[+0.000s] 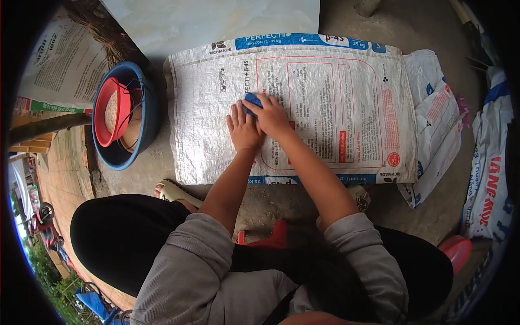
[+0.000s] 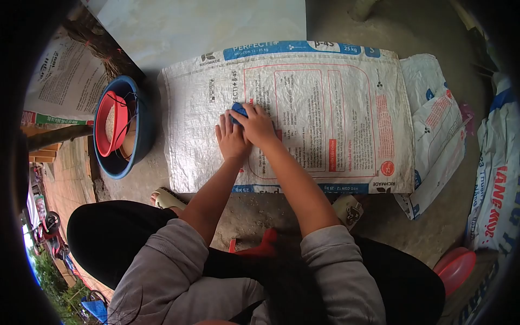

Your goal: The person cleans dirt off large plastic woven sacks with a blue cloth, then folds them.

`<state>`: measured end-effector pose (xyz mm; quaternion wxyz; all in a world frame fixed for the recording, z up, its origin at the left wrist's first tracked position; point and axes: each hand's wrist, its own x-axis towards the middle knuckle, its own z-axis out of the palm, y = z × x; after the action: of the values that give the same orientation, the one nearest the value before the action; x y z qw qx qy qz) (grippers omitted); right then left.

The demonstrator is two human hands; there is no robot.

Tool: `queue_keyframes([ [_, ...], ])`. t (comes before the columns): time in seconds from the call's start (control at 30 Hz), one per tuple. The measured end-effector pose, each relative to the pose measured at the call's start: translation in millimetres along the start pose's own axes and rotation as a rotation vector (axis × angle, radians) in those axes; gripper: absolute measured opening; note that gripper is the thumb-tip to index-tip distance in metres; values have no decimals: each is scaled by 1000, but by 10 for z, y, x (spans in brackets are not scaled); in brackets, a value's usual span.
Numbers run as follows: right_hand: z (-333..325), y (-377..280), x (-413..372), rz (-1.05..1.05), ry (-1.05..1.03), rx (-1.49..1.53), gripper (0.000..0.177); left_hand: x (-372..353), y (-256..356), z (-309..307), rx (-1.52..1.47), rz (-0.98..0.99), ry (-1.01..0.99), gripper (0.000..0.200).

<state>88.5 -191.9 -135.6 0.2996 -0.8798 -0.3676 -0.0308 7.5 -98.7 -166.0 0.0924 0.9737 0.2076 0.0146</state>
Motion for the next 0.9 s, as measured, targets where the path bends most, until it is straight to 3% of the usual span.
queue_keyframes([
  [0.1, -339, 600, -37, -40, -45, -170, 52, -23, 59, -94, -64, 37, 133, 54],
  [0.3, -1150, 1939, -452, 616, 238, -458, 55, -22, 46, -72, -79, 20, 130, 54],
  [0.4, -1253, 2145, -612, 831, 377, -420, 55, -22, 45, -80, -81, 20, 126, 54],
  [0.5, -1056, 1955, -561, 730, 442, -391, 54, -22, 48, -87, -65, 21, 116, 54],
  [0.57, -889, 1451, -329, 631, 412, -193, 53, -15, 52, -91, -70, 19, 119, 54],
  [0.63, -737, 815, -117, 450, 287, 17, 51, -34, 47, -82, -73, 18, 118, 54],
  [0.77, -43, -3, -40, 89, 62, 162, 50, -20, 42, -79, -25, 13, 67, 57],
  [0.9, 64, -81, -127, 103, 59, 132, 50, -14, 6, -19, -14, 7, 31, 60],
])
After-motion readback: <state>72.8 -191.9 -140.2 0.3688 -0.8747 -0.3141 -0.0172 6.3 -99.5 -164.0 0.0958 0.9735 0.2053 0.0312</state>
